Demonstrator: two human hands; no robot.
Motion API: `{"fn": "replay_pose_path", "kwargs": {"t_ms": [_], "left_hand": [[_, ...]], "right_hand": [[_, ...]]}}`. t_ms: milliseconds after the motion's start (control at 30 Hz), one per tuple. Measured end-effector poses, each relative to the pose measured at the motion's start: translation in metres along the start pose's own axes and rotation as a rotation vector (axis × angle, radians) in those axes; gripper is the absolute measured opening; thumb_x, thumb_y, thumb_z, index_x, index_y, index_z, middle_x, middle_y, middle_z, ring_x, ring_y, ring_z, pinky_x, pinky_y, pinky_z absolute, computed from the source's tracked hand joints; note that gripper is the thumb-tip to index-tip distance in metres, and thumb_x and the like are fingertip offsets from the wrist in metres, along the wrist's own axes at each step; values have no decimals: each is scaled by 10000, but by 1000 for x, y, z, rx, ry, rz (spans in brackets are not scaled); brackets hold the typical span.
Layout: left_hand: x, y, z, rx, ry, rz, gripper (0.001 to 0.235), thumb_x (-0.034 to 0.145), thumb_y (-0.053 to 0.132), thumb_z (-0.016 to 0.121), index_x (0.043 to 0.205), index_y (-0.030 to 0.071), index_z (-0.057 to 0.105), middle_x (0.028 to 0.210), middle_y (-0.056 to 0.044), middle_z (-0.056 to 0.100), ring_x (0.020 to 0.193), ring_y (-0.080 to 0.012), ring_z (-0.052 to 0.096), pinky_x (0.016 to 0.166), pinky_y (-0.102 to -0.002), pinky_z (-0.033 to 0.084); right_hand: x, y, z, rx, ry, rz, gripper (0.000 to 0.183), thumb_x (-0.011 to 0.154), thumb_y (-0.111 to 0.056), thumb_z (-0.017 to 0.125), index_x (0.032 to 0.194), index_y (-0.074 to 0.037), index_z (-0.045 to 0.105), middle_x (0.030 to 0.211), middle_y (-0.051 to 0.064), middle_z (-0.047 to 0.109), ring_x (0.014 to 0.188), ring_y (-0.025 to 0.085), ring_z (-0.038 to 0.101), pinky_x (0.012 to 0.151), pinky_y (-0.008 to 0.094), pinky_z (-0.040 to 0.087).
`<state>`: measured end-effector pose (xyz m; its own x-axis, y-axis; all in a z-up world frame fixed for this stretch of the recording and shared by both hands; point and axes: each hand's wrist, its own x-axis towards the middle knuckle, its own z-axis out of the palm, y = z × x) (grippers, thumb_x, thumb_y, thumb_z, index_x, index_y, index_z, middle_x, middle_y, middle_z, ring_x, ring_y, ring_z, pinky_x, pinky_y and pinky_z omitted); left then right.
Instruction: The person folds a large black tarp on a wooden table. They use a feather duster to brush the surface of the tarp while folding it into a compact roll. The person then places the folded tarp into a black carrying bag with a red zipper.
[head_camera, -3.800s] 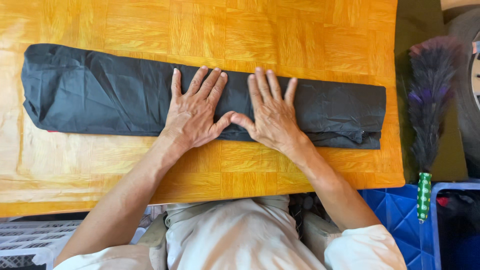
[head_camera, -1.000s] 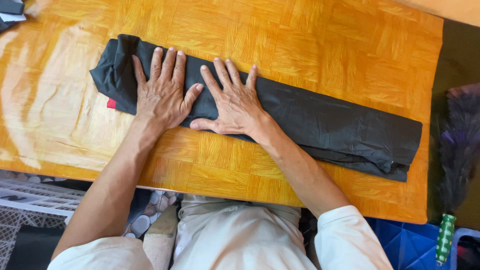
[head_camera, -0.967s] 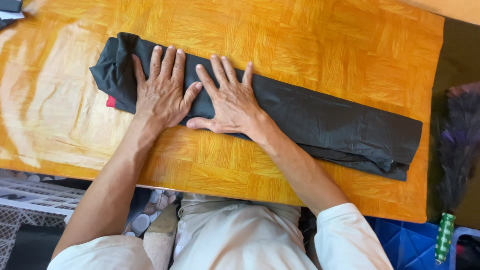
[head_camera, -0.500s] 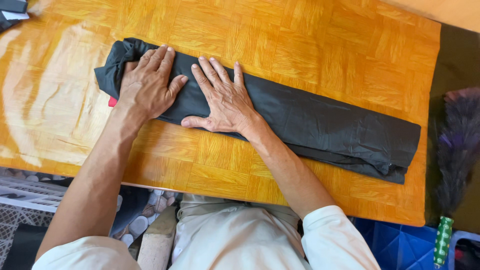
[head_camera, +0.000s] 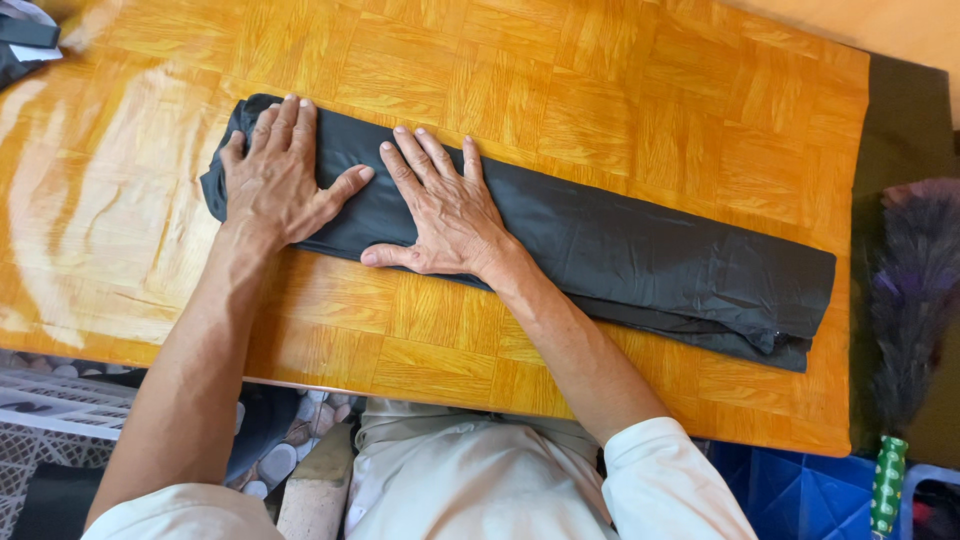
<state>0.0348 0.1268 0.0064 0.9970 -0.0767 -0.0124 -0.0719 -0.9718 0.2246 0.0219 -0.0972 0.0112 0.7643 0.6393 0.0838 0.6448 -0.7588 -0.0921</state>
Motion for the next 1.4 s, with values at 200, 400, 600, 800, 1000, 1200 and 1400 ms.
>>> {"fn": "replay_pose_path", "kwargs": {"t_ms": [200, 400, 600, 800, 1000, 1200, 1400], "left_hand": [[-6, 11, -15, -97, 52, -87, 1155, 801, 900, 401, 1612, 84, 303, 1686, -157, 227, 1537, -408, 66, 1072, -831, 57], [-7, 6, -8, -71, 102, -61, 1143, 815, 882, 436, 1616, 77, 314, 1680, -194, 239, 1528, -437, 112, 1065, -830, 90], [-8, 5, -6, -56, 120, -45, 1170, 827, 892, 418, 1597, 18, 304, 1670, -216, 257, 1513, -473, 146, 1050, -831, 124], [-8, 7, -10, -96, 33, -92, 1261, 797, 918, 375, 1619, -21, 191, 1695, -228, 190, 1542, -446, 92, 1100, -796, 48], [-22, 28, -25, -60, 178, 102, 1141, 883, 905, 126, 1715, 125, 139, 1726, -161, -8, 1532, -484, -88, 1055, -886, -102], [-21, 98, 22, -71, 180, 664, 928, 1013, 755, 172, 1653, 92, 286, 1702, -119, 314, 1584, -358, 87, 1175, -744, 16], [-18, 95, 32, -137, 8, 547, 1091, 891, 852, 405, 1678, 132, 176, 1695, -98, 287, 1584, -331, 167, 1207, -710, 36]], "right_hand": [[1, 1, -1, 20, 4, 6, 1267, 779, -965, 554, 1621, -68, 252, 1705, 158, 178, 1573, 343, 197, 1167, 744, 136], [-10, 4, -1, -96, 21, 63, 1275, 704, -1045, 517, 1628, -200, 276, 1684, 165, 232, 1528, 384, 252, 1093, 772, 197], [-58, 33, -11, -54, -40, 105, 1266, 707, -1027, 447, 1643, -204, 227, 1694, 166, 210, 1530, 405, 236, 1115, 796, 107], [-77, 38, -14, -86, -24, 146, 1286, 688, -1024, 510, 1640, -199, 248, 1687, 166, 234, 1528, 385, 239, 1122, 763, 149], [-74, 39, -15, -54, -36, 155, 1279, 704, -1005, 538, 1644, -197, 224, 1700, 159, 200, 1541, 398, 224, 1134, 772, 116], [-75, 39, -11, -11, 7, 155, 1335, 664, -984, 668, 1629, -161, 251, 1693, 157, 232, 1539, 409, 247, 1124, 792, 147], [-87, 44, -22, 60, -22, 164, 1293, 713, -946, 628, 1634, -105, 291, 1698, 191, 199, 1558, 414, 204, 1202, 742, 64]]}}
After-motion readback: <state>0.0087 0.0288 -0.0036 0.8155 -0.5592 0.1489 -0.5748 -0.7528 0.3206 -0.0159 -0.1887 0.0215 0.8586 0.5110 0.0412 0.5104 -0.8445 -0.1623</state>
